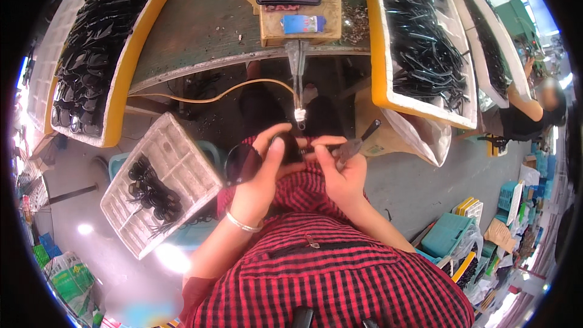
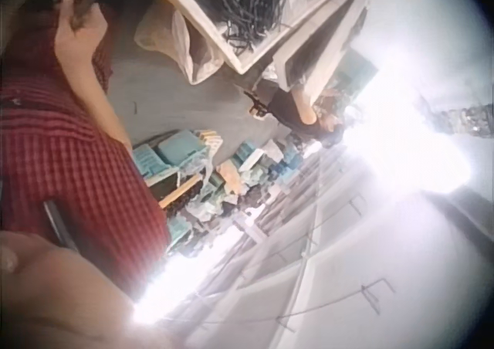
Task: The person assembles sunglasses at a workstation. They pick up frames and arms, use pliers to attach parts, and place finished units into a tray. The process is repeated for multiple pairs.
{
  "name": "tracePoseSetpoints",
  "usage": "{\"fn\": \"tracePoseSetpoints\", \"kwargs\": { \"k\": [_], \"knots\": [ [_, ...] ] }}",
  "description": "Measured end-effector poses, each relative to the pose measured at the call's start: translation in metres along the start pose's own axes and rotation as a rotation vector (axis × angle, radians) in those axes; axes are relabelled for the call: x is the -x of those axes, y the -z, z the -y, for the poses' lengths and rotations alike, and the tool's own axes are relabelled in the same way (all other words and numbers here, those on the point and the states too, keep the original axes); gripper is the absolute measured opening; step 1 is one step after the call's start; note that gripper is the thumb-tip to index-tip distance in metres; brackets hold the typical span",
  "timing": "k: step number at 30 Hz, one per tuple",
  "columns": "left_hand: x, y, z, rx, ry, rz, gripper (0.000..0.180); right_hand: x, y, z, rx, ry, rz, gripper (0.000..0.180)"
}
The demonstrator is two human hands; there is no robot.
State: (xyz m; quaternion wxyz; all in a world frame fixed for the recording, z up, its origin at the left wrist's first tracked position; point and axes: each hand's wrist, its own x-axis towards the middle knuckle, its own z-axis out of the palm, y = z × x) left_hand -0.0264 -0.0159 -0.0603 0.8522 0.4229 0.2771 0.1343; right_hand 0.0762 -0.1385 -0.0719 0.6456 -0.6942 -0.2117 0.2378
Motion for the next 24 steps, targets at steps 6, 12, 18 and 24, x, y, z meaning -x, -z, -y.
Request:
{"fn": "tracePoseSetpoints", "kwargs": {
  "k": [6, 12, 18, 24],
  "knots": [
    [-0.022, -0.004, -0.001, 0.049, -0.042, -0.091, 0.039, -0.026, 0.003, -0.024, -0.140, -0.047, -0.035, 0.017],
    [-0.032, -0.006, -0.013, 0.048, -0.016, -0.116, 0.040, -0.033, -0.001, -0.011, -0.202, -0.048, -0.018, 0.017],
    [-0.031, -0.007, -0.019, 0.036, -0.022, -0.097, 0.039, -0.032, 0.001, -0.008, -0.238, -0.065, 0.006, 0.017],
    [-0.036, -0.004, -0.020, 0.041, -0.044, -0.081, 0.037, -0.032, -0.002, -0.003, -0.198, -0.069, -0.003, 0.018]
  ]
}}
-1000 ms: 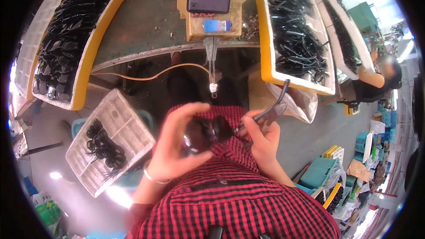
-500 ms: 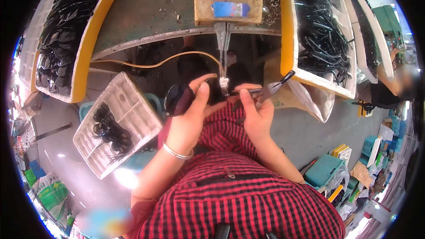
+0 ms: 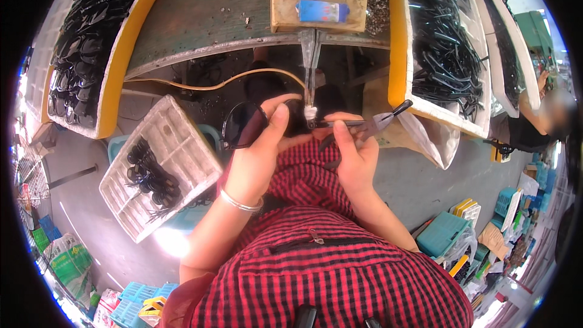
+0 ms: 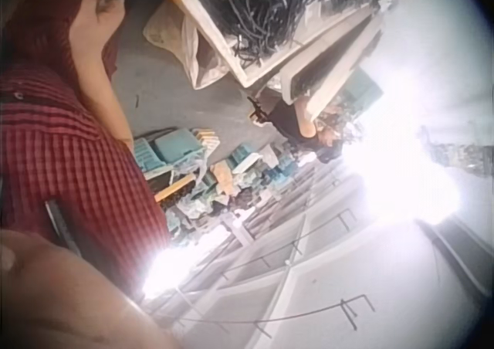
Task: The person assembles sunglasses at a workstation. They pick up frames and arms, use pliers to attach parts, and place finished units into a tray. The process is repeated for multiple pairs.
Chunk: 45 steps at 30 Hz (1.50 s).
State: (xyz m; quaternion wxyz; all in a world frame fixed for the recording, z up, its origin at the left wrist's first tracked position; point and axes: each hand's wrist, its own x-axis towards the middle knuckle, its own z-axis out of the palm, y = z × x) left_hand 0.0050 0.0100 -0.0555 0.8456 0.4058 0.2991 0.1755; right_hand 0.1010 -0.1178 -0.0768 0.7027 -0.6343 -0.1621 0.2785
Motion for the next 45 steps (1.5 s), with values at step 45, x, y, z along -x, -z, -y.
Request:
{"fn": "tracePoseSetpoints", "kwargs": {
  "k": [45],
  "knots": [
    [-0.003, 0.011, 0.000, 0.031, -0.039, 0.108, 0.037, 0.002, 0.001, -0.006, -0.104, -0.009, 0.007, 0.025]
  ]
}}
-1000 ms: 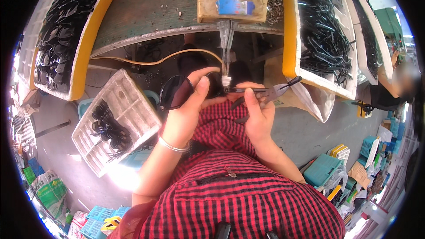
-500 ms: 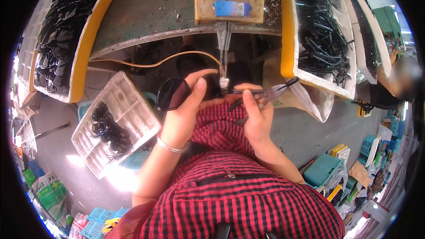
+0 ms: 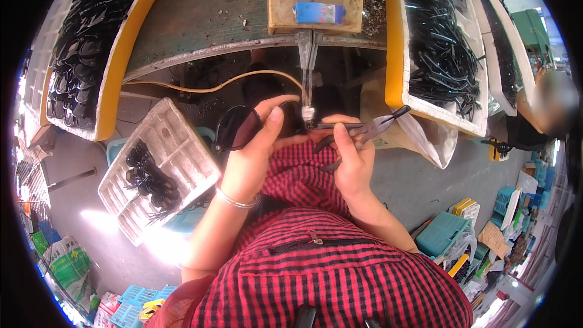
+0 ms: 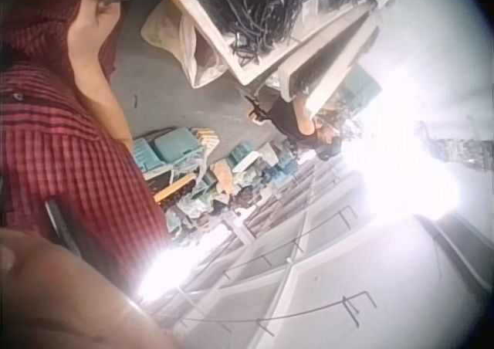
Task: The person assembles sunglasses at a workstation. They pick up frames and arms, use pliers to attach parts, and place finished units into a tray. The process is repeated for multiple pairs.
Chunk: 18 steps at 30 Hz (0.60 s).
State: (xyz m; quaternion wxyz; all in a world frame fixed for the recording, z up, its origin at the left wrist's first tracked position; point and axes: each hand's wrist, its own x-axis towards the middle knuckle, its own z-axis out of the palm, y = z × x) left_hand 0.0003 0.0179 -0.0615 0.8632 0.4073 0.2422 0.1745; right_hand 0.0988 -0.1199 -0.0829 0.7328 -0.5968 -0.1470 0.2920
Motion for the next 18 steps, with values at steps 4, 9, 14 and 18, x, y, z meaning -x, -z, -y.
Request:
{"fn": "tracePoseSetpoints", "kwargs": {
  "k": [4, 9, 14, 18],
  "knots": [
    [-0.001, -0.003, 0.000, -0.020, 0.006, -0.017, 0.039, 0.000, 0.006, -0.003, 0.057, 0.001, 0.000, 0.025],
    [-0.003, 0.001, 0.004, -0.040, 0.016, -0.003, 0.039, 0.000, 0.002, 0.002, 0.022, -0.032, -0.001, 0.023],
    [0.019, 0.015, 0.015, 0.080, 0.109, 0.013, 0.043, 0.015, 0.004, 0.004, 0.070, -0.158, 0.028, 0.022],
    [0.058, 0.013, 0.012, -0.040, 0.053, 0.010, 0.051, 0.037, 0.009, 0.011, 0.089, -0.183, 0.122, 0.022]
  ]
}}
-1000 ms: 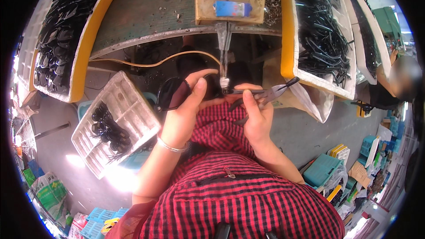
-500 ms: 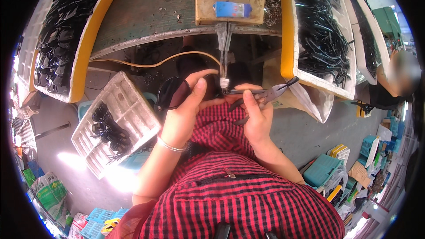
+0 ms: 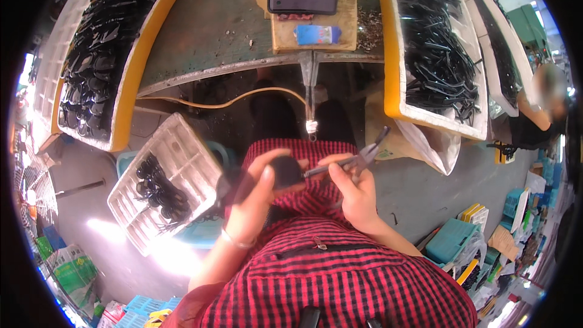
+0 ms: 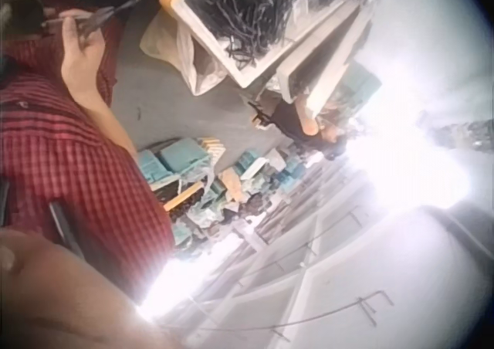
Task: The person assembles sunglasses at a workstation. They pick up frames and arms, use pliers to attach parts, and place finished units into a tray. The process is repeated for multiple pairs.
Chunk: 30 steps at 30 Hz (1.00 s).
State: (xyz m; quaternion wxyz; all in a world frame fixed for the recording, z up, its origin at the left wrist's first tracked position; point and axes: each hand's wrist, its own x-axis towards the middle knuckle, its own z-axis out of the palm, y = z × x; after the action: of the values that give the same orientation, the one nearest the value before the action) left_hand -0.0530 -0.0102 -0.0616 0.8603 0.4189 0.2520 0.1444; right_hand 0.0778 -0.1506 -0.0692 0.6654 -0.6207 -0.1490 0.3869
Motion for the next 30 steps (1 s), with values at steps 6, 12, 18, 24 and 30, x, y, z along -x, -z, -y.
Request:
{"fn": "tracePoseSetpoints", "kwargs": {
  "k": [6, 12, 18, 24, 30],
  "knots": [
    [0.002, -0.033, -0.039, 0.014, -0.168, 0.241, 0.061, 0.012, 0.000, 0.062, -0.574, -0.045, 0.077, 0.022],
    [-0.024, -0.065, -0.041, 0.094, -0.459, 0.149, 0.060, -0.005, 0.034, 0.089, -0.600, 0.110, -0.085, 0.027],
    [-0.027, -0.063, -0.060, -0.116, -0.550, -0.131, 0.054, -0.057, 0.135, 0.136, -0.397, 0.069, -0.308, 0.033],
    [-0.007, -0.044, -0.063, 0.003, -0.444, -0.088, 0.045, -0.018, 0.084, 0.126, 0.226, -0.027, 0.054, 0.039],
    [-0.010, -0.056, -0.086, -0.080, -0.382, 0.085, 0.034, 0.013, 0.021, 0.126, 1.204, 0.825, -0.011, 0.048]
  ]
}}
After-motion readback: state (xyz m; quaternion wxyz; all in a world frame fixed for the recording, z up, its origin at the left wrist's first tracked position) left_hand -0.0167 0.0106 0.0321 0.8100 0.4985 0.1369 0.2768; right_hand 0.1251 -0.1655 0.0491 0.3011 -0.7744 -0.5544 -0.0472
